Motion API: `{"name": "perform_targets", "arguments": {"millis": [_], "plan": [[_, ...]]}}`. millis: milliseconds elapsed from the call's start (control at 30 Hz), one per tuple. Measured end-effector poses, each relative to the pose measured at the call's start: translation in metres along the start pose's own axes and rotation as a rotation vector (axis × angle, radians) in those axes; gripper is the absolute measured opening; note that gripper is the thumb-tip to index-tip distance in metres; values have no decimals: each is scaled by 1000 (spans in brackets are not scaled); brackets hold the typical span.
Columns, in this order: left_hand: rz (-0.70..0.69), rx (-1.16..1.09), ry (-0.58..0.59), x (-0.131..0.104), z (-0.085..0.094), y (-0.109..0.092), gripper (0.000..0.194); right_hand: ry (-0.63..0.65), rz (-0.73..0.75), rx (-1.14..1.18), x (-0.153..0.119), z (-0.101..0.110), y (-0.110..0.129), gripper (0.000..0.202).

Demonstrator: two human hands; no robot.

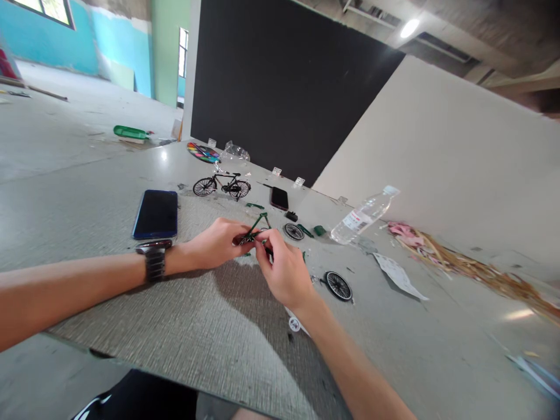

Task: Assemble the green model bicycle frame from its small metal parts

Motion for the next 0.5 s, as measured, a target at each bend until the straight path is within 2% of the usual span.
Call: {"name": "perform_targets", "arguments": {"millis": [500], "plan": [[-5,-34,35,-1,-1,3,18,-11,-12,6,-1,1,-2,10]]}}
Point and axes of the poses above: each hand's wrist, its own x-axis towards the middle knuckle, its own z-axis out of the back of the hand, y = z × x, the point moved 4 cm from there along x, towards the middle knuckle
